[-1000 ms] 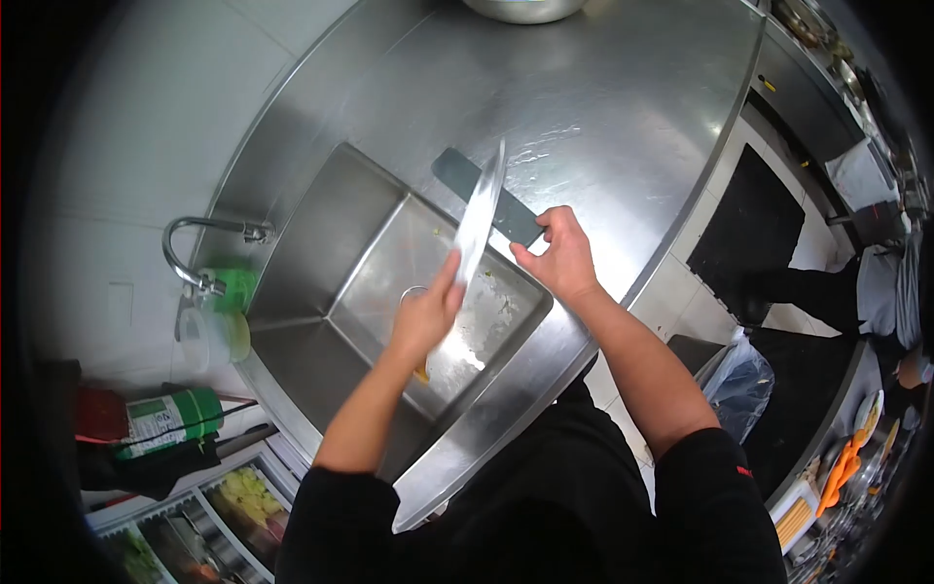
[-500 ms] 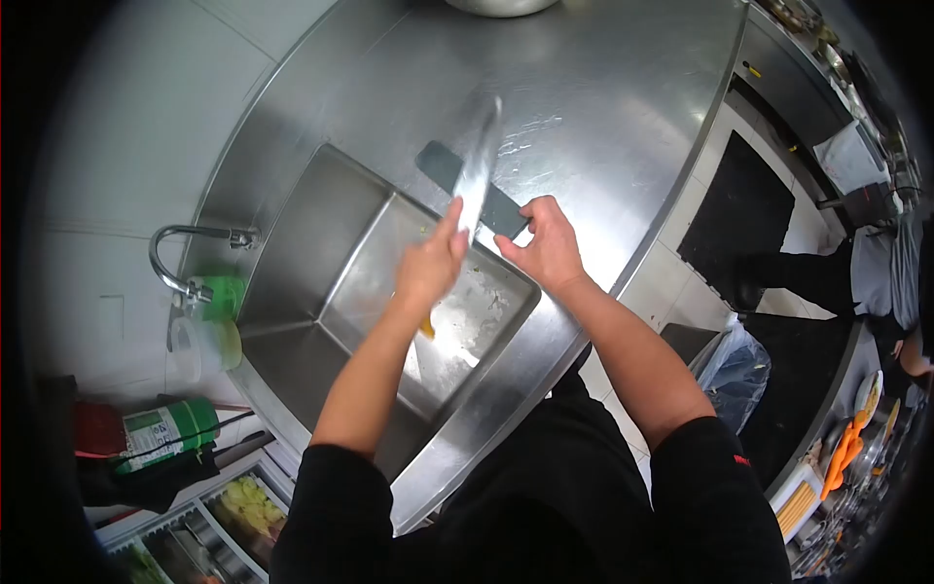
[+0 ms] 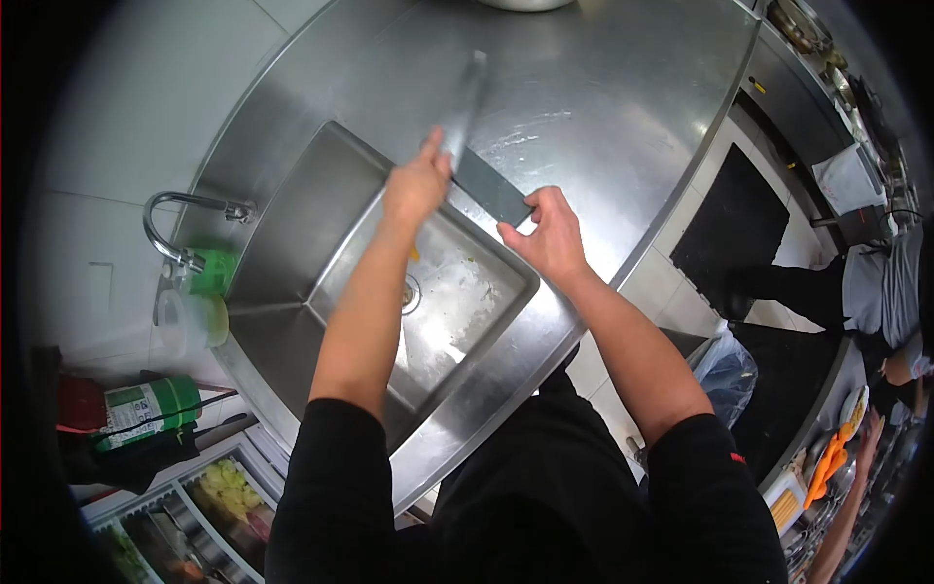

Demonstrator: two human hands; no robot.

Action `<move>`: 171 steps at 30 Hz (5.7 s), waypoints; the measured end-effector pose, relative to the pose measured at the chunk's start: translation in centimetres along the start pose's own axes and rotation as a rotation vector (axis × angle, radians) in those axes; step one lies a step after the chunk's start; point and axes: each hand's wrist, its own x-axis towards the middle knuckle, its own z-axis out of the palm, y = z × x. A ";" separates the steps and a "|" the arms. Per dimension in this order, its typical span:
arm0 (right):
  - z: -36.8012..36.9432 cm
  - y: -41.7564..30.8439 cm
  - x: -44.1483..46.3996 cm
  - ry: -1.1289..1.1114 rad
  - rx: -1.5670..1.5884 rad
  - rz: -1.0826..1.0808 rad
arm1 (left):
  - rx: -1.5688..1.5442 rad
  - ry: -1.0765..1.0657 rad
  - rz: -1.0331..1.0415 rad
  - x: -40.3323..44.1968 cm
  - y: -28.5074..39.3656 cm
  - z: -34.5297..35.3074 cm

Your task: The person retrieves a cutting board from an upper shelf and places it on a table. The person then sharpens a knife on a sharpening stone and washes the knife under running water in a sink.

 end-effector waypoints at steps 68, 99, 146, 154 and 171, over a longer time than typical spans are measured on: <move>0.9 0.4 -0.5 0.091 -0.058 -0.092 | 0.005 0.180 0.200 -2.3 -1.0 1.7; 1.0 0.6 -0.6 0.052 -0.083 -0.096 | -0.149 0.102 0.108 -5.2 -3.1 1.0; 0.8 1.0 -0.6 0.041 -0.037 -0.095 | -0.001 0.004 0.150 -13.2 -6.6 3.2; 1.0 0.9 -0.5 0.052 -0.030 -0.123 | -0.049 0.056 0.140 -8.6 -4.6 1.1; 0.3 0.6 -0.6 0.024 -0.036 -0.098 | -0.089 0.127 0.302 0.0 -2.5 0.0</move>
